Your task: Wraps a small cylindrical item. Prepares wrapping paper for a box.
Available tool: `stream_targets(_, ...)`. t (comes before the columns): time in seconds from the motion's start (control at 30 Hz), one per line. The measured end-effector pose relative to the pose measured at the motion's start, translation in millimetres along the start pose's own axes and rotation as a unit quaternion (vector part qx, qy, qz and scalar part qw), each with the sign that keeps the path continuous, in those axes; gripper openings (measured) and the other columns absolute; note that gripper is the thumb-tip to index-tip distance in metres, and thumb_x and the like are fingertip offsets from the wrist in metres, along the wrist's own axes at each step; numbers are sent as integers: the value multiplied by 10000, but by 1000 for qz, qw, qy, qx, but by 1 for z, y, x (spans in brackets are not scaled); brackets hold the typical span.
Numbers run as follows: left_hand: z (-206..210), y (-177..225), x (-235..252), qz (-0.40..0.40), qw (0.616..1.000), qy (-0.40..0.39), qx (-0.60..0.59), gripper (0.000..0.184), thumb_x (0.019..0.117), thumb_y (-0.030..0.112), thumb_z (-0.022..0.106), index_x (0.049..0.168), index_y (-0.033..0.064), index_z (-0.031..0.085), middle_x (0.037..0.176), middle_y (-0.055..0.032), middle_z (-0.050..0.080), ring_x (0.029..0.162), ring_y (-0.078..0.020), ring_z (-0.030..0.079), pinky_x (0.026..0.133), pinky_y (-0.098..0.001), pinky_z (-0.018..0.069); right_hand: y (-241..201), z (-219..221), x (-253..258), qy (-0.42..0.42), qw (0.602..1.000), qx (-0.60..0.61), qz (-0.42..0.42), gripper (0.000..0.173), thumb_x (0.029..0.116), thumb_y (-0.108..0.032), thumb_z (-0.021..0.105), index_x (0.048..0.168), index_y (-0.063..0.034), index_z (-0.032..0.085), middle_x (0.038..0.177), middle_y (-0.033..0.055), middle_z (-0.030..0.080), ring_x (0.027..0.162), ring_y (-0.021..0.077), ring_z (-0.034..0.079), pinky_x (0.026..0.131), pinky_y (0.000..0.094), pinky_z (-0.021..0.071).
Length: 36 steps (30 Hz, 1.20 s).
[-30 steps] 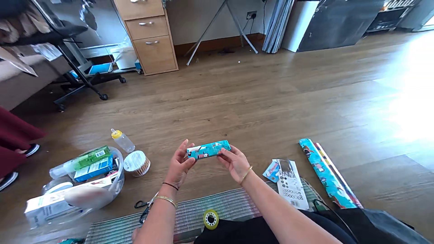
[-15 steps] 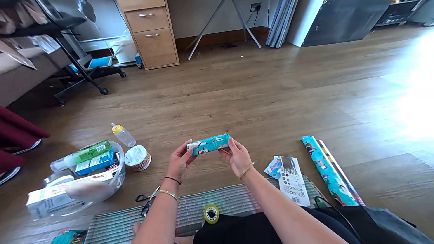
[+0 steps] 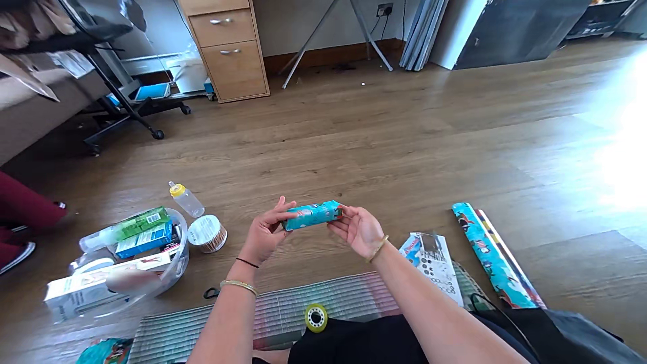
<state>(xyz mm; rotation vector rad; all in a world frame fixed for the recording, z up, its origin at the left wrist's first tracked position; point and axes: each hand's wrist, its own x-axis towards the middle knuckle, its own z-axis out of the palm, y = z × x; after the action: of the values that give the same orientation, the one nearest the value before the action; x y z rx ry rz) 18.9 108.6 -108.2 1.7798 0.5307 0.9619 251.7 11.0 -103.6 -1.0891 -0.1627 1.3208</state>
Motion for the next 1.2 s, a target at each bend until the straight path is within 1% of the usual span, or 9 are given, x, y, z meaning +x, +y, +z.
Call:
stream_targets(0.1, 7, -4, -1, -1, 1000, 23, 4, 430, 778, -161, 738, 1174, 4, 759, 1512, -150, 550, 1418, -239, 515, 1071, -353, 530, 3, 0, 5, 42, 998, -27, -48, 262, 1063, -239, 577, 1218, -30, 606, 1004, 112, 702, 820, 193, 714, 750, 332, 613)
stream_targets(0.23, 21, -2, -2, -92, 980, 149, -91, 590, 848, -166, 703, 1401, 21, 618, 1446, -89, 618, 1190, -204, 684, 997, -356, 581, 9, 1, 6, 22, 995, 17, -99, 157, 1026, -62, 599, 1176, -22, 620, 994, 105, 707, 807, 175, 717, 753, 319, 622)
stream_targets(0.3, 29, 1, 0, -176, 949, 188, -183, 591, 900, -138, 665, 1446, 66, 568, 1330, -102, 670, 1065, -215, 712, 897, -366, 605, 15, 1, 8, 11, 992, 30, -122, 180, 1032, -21, 560, 1208, -29, 597, 1036, 110, 692, 857, 191, 713, 790, 341, 616)
stream_targets(0.4, 30, 0, 0, -204, 920, 186, -280, 581, 952, -124, 500, 1500, 69, 490, 1334, -130, 643, 1059, -216, 700, 893, -357, 597, 21, 1, 12, 11, 990, 25, -136, 260, 1031, 19, 536, 1279, -60, 537, 1105, 115, 661, 923, 211, 705, 827, 370, 611)
stream_targets(0.5, 25, -5, -2, -194, 942, 175, -209, 609, 962, -77, 611, 1529, 89, 461, 1411, -117, 600, 1122, -216, 680, 944, -368, 577, 24, -2, 16, -20, 991, 2, -134, 505, 1043, 33, 502, 1510, -128, 393, 1265, 141, 603, 1034, 235, 677, 891, 402, 581)
stream_targets(0.63, 23, -11, -2, -154, 971, 174, -61, 638, 863, -77, 761, 1453, 65, 565, 1352, -98, 656, 1056, -172, 706, 909, -327, 591, 25, -3, 18, -35, 990, -5, -135, 379, 1045, 30, 501, 1417, -31, 539, 1271, 115, 648, 1072, 200, 681, 923, 361, 582)
stream_targets(1.0, 4, 5, 2, -96, 987, 110, 61, 627, 828, -95, 786, 1384, 127, 601, 1317, -46, 668, 938, -143, 726, 820, -296, 616, 12, 7, 14, -44, 982, -80, -167, 401, 1043, 12, 527, 1443, -3, 535, 1297, 116, 661, 1092, 167, 685, 959, 315, 566)
stream_targets(1.07, 12, 7, 4, -59, 986, 148, 56, 619, 821, -83, 799, 1370, 137, 616, 1301, -39, 677, 940, -142, 730, 806, -298, 626, 1, 17, 19, -42, 969, -116, -212, 399, 1054, -5, 513, 1452, 12, 527, 1321, 138, 653, 1117, 175, 681, 978, 321, 563)
stream_targets(1.2, 67, -5, 0, -59, 952, 297, -51, 578, 818, -69, 796, 1341, 15, 566, 1245, -106, 665, 954, -160, 722, 838, -348, 634, -43, 43, 39, -97, 938, -183, -276, 329, 1072, -57, 494, 1378, 16, 588, 1250, 133, 682, 1065, 152, 699, 940, 318, 587)
